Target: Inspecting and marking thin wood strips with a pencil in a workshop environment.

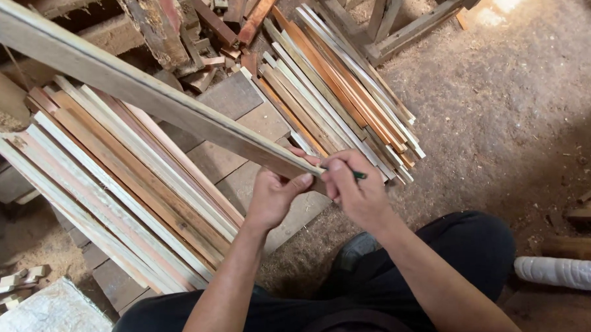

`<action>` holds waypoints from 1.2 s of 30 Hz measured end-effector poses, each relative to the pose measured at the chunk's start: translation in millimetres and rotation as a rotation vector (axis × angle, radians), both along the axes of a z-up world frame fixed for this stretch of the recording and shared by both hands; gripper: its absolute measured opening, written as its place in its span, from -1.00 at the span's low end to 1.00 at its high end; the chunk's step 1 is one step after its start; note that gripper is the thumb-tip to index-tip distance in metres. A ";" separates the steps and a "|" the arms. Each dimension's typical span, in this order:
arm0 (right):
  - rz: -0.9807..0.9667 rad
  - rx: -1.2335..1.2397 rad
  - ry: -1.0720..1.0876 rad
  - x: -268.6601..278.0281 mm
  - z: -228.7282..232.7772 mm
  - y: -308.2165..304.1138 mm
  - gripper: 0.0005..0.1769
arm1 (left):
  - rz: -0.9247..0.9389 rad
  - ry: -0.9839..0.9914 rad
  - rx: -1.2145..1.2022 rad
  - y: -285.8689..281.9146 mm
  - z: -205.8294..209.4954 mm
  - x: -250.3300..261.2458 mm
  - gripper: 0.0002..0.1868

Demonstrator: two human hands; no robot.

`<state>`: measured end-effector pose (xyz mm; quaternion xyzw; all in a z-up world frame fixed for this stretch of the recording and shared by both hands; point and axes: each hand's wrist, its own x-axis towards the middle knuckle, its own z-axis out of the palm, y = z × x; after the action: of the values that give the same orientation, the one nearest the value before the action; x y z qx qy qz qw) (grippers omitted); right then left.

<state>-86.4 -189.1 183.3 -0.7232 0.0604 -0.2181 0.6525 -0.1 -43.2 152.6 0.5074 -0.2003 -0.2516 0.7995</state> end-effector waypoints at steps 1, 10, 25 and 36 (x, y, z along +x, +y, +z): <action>-0.002 0.000 -0.002 4.8 5.5 6.5 -0.72 | -0.002 -0.002 0.000 -0.7 -15.0 -3.7 -0.58; -0.039 -0.002 -0.033 -9.3 12.2 15.9 -0.81 | -0.033 -0.007 0.007 8.0 -3.1 0.9 -0.56; -0.040 -0.186 0.433 -49.8 -39.4 -16.8 -0.48 | -0.037 0.016 -0.006 10.4 11.3 0.2 -0.52; -0.136 -0.037 0.052 -29.4 9.5 -7.5 -0.62 | -0.007 0.062 0.025 8.5 -5.8 4.7 -0.61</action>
<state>-115.8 -196.5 192.8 -0.7348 0.1219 -0.2442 0.6209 4.6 -34.7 146.8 0.5087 -0.1738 -0.2724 0.7980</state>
